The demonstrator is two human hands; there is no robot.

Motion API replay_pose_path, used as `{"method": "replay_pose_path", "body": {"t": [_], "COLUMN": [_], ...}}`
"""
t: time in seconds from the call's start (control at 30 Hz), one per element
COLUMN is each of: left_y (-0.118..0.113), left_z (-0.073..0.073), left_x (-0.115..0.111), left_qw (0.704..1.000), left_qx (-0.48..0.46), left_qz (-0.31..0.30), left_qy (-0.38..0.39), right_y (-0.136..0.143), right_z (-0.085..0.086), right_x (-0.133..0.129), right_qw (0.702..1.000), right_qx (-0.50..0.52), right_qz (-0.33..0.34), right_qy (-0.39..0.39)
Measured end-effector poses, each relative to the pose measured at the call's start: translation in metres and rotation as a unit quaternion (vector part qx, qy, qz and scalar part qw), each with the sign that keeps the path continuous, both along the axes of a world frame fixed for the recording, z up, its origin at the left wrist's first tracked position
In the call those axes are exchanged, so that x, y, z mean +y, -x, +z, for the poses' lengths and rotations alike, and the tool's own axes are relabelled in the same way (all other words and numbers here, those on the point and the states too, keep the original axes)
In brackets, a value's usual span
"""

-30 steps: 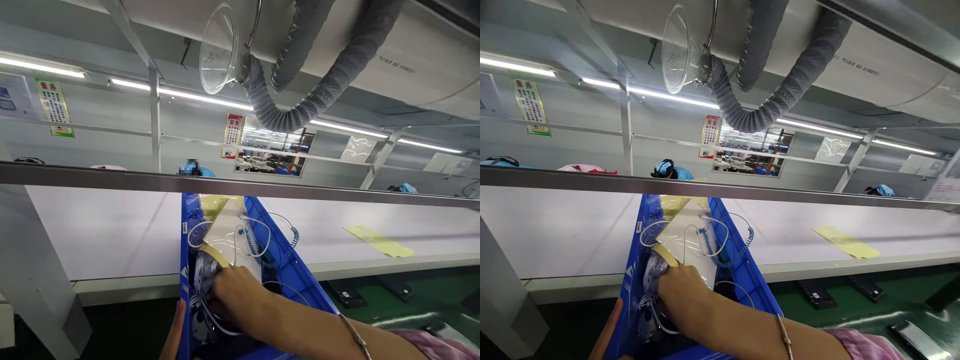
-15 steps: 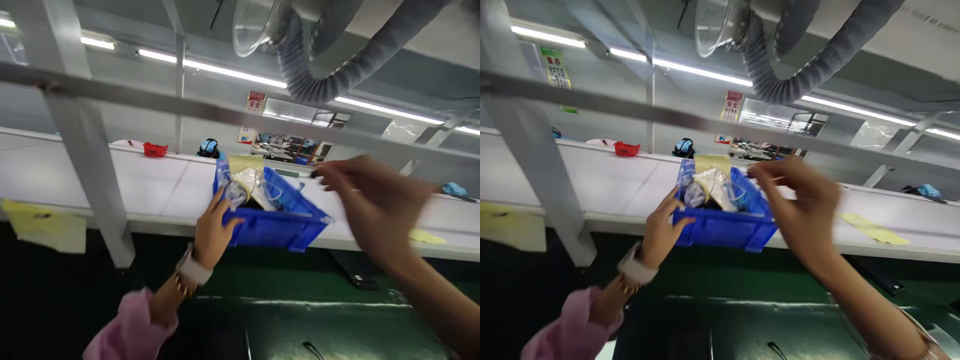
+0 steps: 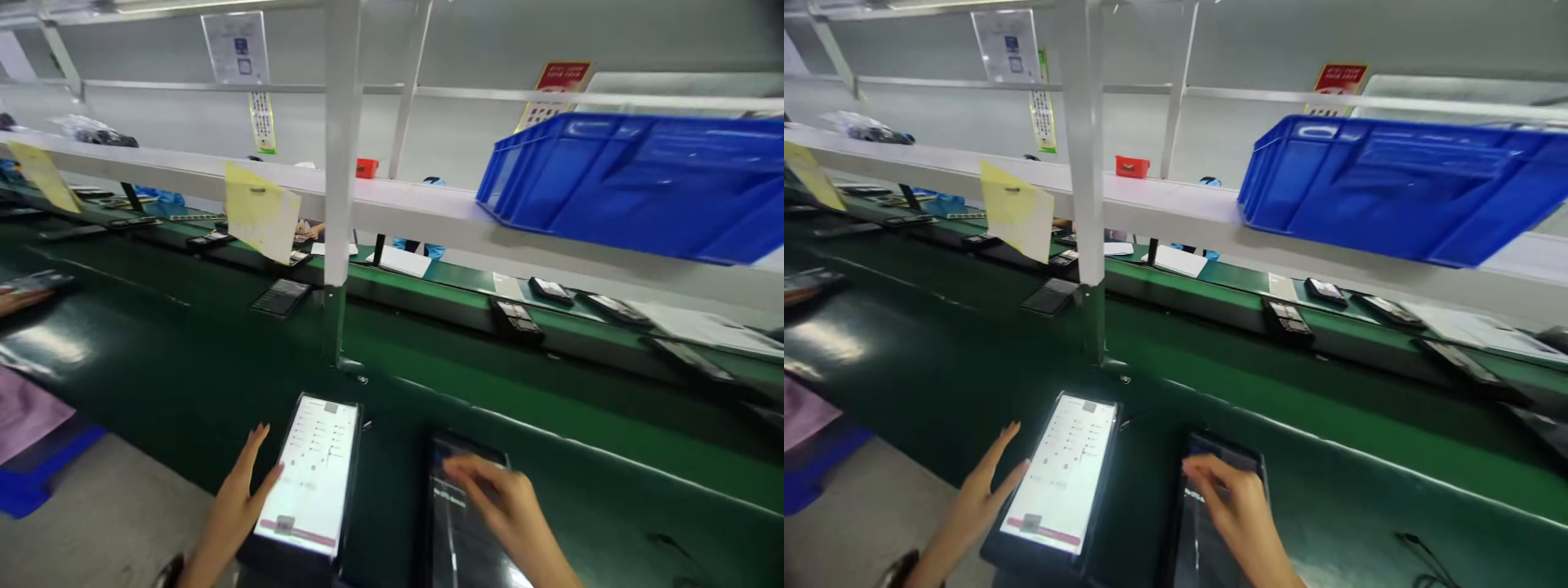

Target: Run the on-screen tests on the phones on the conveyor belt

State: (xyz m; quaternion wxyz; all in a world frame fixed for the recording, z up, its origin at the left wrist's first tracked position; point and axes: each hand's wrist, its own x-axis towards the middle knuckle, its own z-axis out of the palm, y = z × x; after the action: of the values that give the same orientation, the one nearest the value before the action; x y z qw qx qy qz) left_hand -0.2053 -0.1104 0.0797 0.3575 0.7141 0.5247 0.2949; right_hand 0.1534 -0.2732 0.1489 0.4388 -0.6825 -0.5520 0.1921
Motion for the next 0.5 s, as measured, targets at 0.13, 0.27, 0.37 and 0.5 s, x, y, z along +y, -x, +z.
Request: {"method": "replay_pose_path", "body": {"t": [0.13,0.27,0.37,0.5], "left_y": [0.033,0.022,0.016,0.016], "left_z": [-0.089,-0.096,-0.104,-0.125], "left_x": [-0.028,-0.042,-0.044,-0.049], "left_qw": [0.971,0.959,0.965,0.970], "left_qx": [-0.051,-0.076,-0.097,-0.127], "left_qz": [-0.015,0.004,0.038,0.048], "left_qy": [0.233,0.275,0.239,0.200], "right_y": [0.019,0.043,0.058,0.071], "right_z": [-0.038,-0.077,-0.098,-0.117], "right_x": [0.111,0.210,0.257,0.282], "right_qw": [0.991,0.956,0.937,0.917], "right_qx": [0.120,0.275,0.307,0.326], "right_qz": [0.057,0.028,0.042,0.061], "right_qy": [0.006,0.100,0.162,0.220]}}
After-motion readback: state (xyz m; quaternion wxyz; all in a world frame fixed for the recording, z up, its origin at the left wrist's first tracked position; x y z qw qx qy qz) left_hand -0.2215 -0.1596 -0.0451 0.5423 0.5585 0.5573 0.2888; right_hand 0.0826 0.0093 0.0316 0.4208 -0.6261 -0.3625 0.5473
